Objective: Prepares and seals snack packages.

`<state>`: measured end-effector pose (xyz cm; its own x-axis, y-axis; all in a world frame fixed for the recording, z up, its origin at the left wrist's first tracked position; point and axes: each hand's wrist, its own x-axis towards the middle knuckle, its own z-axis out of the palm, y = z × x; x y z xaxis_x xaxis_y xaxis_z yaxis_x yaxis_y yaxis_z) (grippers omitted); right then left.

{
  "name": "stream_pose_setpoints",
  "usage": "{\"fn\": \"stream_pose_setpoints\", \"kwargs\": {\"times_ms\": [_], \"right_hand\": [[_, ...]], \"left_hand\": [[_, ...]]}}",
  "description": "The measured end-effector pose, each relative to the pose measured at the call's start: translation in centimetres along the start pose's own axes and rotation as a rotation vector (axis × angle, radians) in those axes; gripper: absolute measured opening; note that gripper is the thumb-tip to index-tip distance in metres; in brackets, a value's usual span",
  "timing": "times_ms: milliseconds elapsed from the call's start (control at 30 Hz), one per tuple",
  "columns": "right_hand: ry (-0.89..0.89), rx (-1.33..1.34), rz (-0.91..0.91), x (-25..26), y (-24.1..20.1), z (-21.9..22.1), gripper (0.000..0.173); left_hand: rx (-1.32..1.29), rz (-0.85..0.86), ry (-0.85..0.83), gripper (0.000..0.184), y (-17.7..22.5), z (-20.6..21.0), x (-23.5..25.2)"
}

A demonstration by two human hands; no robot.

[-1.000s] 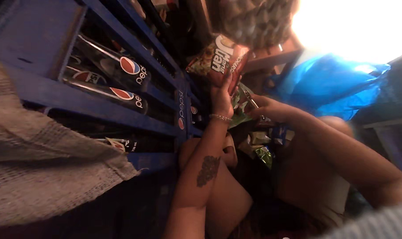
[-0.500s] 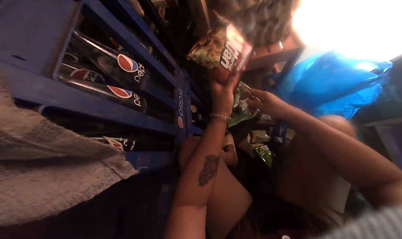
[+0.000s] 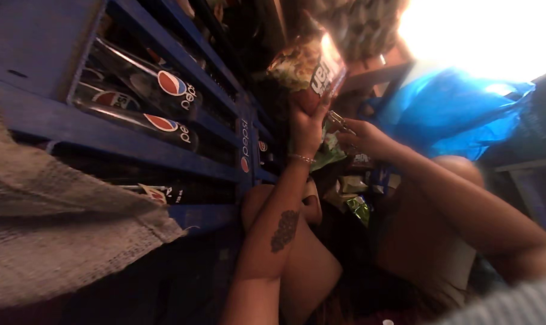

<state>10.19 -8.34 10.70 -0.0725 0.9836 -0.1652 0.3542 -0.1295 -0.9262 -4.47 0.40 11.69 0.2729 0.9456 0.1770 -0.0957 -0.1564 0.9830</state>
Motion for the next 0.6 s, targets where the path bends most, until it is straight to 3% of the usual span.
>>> {"fn": "stream_pose_setpoints", "kwargs": {"times_ms": [300,467,600], "right_hand": [[0.056,-0.139,-0.017,-0.23,0.10,-0.50,0.025],[0.013,0.020,-0.071,-0.44,-0.18,-0.28,0.024],[0.041,-0.125,-0.088,-0.20,0.39,-0.42,0.025]], "left_hand": [[0.218,0.058,-0.031,0.071,0.16,0.14,-0.47],[-0.010,-0.016,-0.017,0.064,0.03,0.44,-0.39],[0.014,-0.021,-0.010,0.062,-0.28,0.37,-0.40]]}}
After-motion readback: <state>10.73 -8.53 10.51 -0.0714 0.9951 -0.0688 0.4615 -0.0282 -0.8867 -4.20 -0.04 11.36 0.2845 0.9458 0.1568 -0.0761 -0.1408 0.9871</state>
